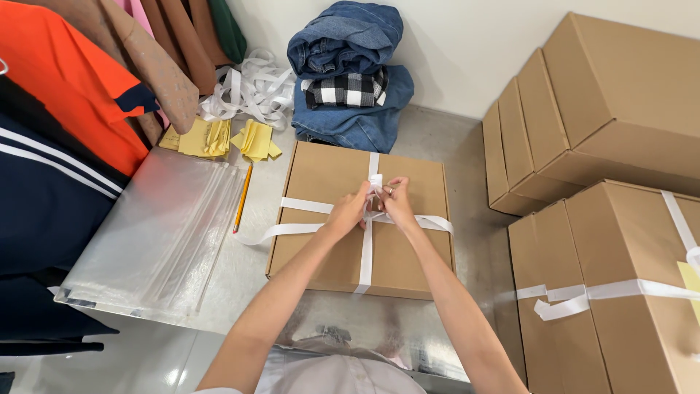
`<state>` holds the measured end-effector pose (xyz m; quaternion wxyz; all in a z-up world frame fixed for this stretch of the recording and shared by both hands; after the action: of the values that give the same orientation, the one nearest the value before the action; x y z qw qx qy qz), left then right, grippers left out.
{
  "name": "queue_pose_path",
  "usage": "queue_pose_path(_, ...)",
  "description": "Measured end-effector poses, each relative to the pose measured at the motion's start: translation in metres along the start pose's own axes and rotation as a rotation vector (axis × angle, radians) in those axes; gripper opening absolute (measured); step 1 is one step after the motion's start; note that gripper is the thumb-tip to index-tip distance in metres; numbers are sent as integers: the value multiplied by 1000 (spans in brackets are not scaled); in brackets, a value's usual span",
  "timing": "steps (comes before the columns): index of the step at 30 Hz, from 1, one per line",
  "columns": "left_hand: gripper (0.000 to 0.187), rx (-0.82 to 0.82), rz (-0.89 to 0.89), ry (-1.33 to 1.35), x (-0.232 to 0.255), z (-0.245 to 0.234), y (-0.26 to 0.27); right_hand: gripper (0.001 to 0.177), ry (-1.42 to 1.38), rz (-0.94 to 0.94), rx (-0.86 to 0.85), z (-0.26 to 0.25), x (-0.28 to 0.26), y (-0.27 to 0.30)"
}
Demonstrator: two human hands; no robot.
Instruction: Packing a garment into a cardboard box and tying it with a white ribbon
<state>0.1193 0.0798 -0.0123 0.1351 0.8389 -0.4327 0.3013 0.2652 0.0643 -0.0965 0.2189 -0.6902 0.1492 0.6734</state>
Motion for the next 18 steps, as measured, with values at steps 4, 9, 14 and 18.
queue_pose_path(4,11,-51,-73,58,-23,17,-14,38,5,74,0,-2,11,-3)
queue_pose_path(9,9,-72,-19,19,-16,9,-18,13,-67,225,34,-7,31,2)
queue_pose_path(14,10,-133,-60,90,-13,12,-22,12,-160,298,46,-4,33,3)
queue_pose_path(18,8,-147,-116,186,-21,12,-26,26,-398,359,-52,10,13,19)
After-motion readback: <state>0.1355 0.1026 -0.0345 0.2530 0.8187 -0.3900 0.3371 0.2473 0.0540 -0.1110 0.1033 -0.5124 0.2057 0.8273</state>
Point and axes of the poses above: each hand's wrist, its own y-axis away from the middle knuckle, its own z-axis out of the palm, x = y × z, the point moved 10 cm from there along -y, towards the middle knuckle, and after that the axes turned 5 degrees about -z, right-handed, at the moved point
